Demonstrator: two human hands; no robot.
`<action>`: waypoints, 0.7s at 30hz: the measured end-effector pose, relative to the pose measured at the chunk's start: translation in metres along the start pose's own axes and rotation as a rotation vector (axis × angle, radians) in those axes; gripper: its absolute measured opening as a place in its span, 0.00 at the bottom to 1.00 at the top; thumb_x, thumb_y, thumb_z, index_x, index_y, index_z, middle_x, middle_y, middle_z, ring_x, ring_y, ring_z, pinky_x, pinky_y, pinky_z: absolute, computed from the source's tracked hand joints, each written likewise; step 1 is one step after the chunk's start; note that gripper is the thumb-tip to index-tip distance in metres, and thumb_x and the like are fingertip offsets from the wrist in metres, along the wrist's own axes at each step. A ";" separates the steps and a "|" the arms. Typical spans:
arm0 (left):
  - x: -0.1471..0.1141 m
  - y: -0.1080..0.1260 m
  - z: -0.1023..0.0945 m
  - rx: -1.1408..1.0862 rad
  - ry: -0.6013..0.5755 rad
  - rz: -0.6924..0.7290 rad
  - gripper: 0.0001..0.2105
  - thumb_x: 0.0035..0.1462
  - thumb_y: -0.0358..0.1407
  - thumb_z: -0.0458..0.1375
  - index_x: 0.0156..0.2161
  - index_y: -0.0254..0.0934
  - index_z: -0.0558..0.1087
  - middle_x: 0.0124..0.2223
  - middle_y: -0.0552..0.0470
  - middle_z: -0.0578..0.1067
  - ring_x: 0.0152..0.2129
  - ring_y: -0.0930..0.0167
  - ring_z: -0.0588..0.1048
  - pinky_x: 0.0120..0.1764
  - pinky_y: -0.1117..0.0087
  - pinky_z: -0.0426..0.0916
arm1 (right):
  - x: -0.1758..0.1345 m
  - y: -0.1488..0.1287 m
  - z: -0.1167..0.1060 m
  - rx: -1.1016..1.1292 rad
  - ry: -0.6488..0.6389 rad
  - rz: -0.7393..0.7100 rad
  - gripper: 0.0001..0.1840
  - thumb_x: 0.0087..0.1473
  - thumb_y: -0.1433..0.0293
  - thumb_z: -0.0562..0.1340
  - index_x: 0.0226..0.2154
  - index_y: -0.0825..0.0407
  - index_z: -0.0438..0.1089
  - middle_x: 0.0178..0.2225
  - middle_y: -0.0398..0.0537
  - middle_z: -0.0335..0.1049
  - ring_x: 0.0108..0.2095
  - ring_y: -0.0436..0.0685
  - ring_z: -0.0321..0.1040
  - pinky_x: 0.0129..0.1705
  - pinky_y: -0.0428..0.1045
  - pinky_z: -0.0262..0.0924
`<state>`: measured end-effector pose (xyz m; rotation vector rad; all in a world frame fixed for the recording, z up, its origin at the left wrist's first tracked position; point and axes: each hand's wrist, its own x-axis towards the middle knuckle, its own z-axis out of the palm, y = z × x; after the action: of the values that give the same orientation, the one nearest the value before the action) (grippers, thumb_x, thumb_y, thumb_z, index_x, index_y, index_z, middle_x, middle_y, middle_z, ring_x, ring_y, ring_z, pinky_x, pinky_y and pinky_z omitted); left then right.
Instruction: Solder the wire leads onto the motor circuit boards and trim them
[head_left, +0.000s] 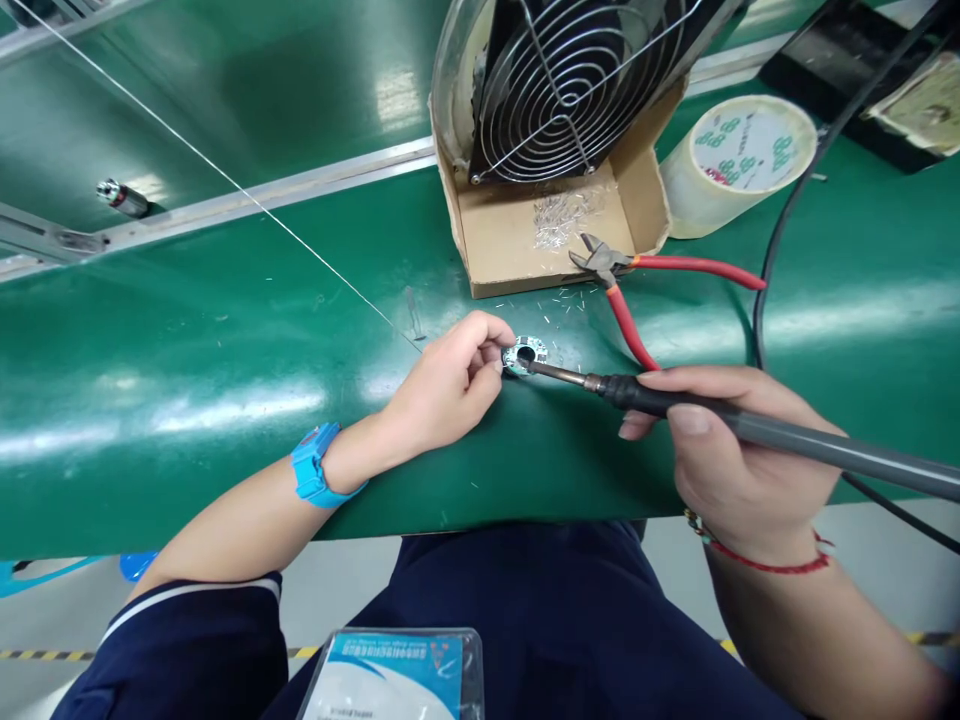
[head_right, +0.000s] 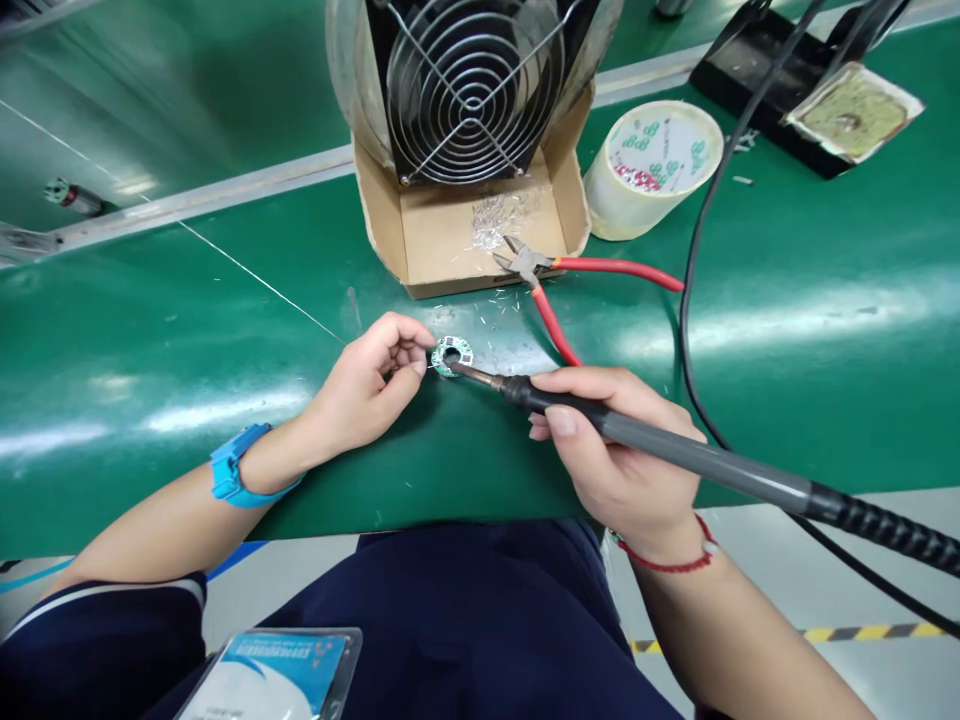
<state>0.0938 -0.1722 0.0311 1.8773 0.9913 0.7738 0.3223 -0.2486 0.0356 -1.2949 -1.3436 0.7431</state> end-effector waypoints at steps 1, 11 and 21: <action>0.000 -0.001 0.001 -0.009 -0.006 -0.003 0.10 0.58 0.22 0.51 0.42 0.37 0.65 0.33 0.55 0.68 0.28 0.78 0.68 0.31 0.76 0.66 | 0.000 0.000 0.000 -0.015 0.003 -0.007 0.10 0.56 0.70 0.65 0.41 0.45 0.78 0.28 0.38 0.77 0.23 0.49 0.74 0.23 0.44 0.68; 0.002 -0.004 -0.003 0.155 -0.135 0.067 0.19 0.59 0.26 0.56 0.55 0.37 0.64 0.48 0.46 0.68 0.32 0.74 0.67 0.38 0.69 0.69 | 0.020 -0.003 -0.004 -0.058 -0.058 0.019 0.07 0.56 0.67 0.65 0.38 0.47 0.78 0.26 0.39 0.76 0.22 0.48 0.73 0.23 0.44 0.68; 0.004 -0.005 -0.003 0.164 -0.168 0.064 0.17 0.61 0.25 0.56 0.55 0.35 0.65 0.49 0.45 0.71 0.48 0.67 0.70 0.44 0.66 0.69 | 0.034 -0.020 -0.005 -0.113 -0.068 0.031 0.07 0.57 0.65 0.65 0.35 0.50 0.77 0.22 0.40 0.73 0.20 0.49 0.71 0.22 0.46 0.66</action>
<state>0.0914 -0.1658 0.0290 2.0868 0.9158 0.5749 0.3269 -0.2218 0.0649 -1.3933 -1.4399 0.7472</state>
